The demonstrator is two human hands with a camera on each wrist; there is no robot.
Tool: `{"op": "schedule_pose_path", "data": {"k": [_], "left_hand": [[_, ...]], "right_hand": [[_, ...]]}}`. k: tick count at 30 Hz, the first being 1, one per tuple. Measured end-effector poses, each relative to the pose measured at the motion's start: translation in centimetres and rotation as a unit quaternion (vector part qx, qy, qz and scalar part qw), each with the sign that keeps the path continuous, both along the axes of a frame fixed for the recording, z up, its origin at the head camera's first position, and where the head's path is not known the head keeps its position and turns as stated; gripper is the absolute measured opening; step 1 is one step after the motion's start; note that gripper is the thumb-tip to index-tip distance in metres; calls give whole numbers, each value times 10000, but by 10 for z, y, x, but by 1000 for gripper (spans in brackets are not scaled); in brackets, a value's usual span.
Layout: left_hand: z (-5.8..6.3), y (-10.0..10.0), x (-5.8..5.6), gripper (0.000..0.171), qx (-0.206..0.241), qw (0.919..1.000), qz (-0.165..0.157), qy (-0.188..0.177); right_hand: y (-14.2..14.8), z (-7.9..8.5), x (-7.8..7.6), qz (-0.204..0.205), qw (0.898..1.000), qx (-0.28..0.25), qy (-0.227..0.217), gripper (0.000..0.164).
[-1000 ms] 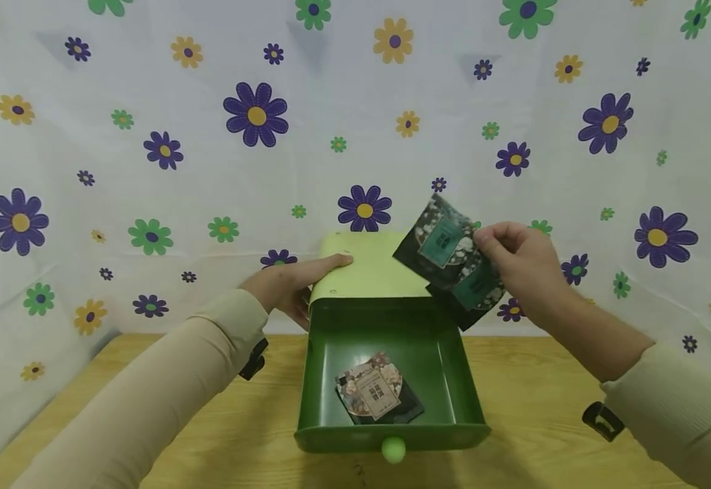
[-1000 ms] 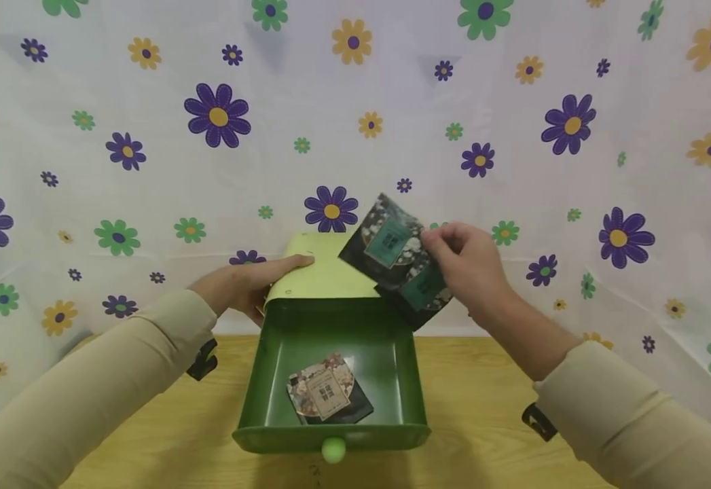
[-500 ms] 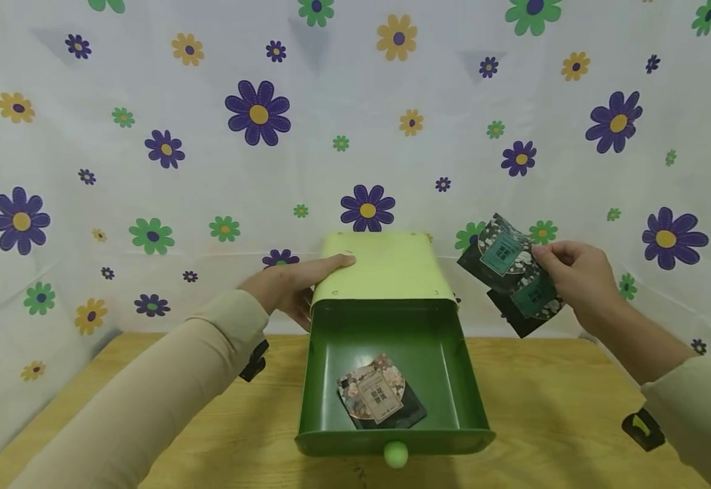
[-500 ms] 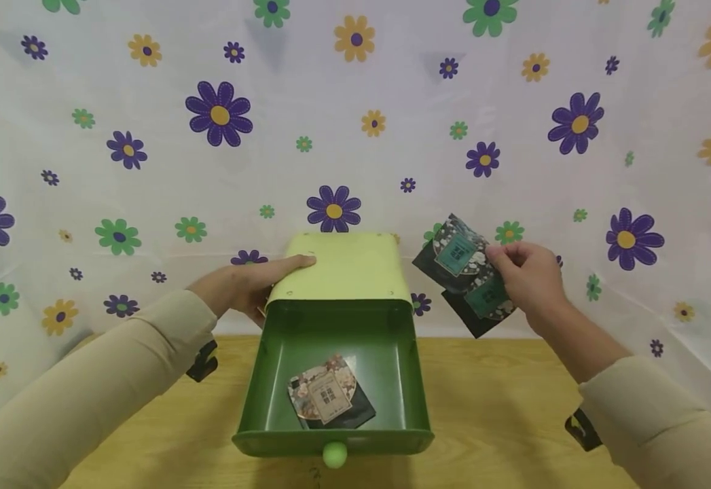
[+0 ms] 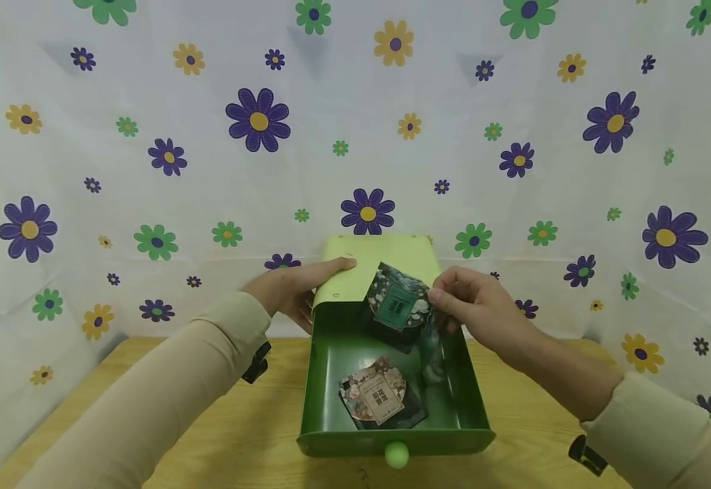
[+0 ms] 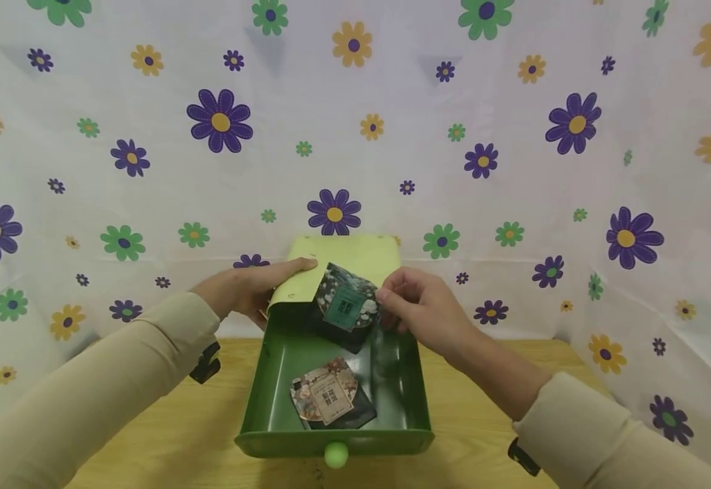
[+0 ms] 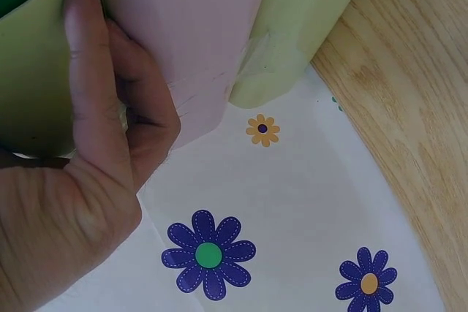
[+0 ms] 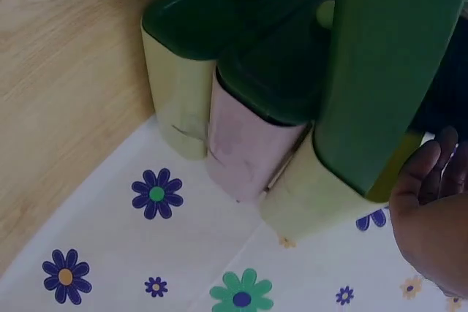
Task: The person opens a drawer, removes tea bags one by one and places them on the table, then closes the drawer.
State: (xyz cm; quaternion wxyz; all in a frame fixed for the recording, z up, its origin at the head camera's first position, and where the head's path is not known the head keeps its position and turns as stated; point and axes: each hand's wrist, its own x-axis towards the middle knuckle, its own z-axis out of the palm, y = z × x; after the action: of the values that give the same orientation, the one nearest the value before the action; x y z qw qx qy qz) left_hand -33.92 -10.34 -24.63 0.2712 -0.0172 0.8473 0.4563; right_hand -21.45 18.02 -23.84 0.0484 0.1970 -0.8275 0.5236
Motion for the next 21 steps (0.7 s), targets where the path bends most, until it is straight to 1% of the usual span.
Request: {"op": "schedule_pose_path", "data": {"k": [5, 10, 17, 21], "left_hand": [[-3, 2, -1, 91, -3, 10000, 45, 7], [-3, 2, -3, 93, 3, 10000, 90, 7], [-4, 2, -2, 96, -33, 10000, -16, 40], [-3, 2, 0, 94, -103, 9999, -77, 115]], "right_hand": [[17, 6, -8, -33, 9988, -490, -63, 18], [33, 10, -12, 40, 9973, -634, -377, 19], [63, 12, -19, -301, 9957, -781, -407, 27], [82, 11, -27, -446, 9913, -1107, -547, 27]]}}
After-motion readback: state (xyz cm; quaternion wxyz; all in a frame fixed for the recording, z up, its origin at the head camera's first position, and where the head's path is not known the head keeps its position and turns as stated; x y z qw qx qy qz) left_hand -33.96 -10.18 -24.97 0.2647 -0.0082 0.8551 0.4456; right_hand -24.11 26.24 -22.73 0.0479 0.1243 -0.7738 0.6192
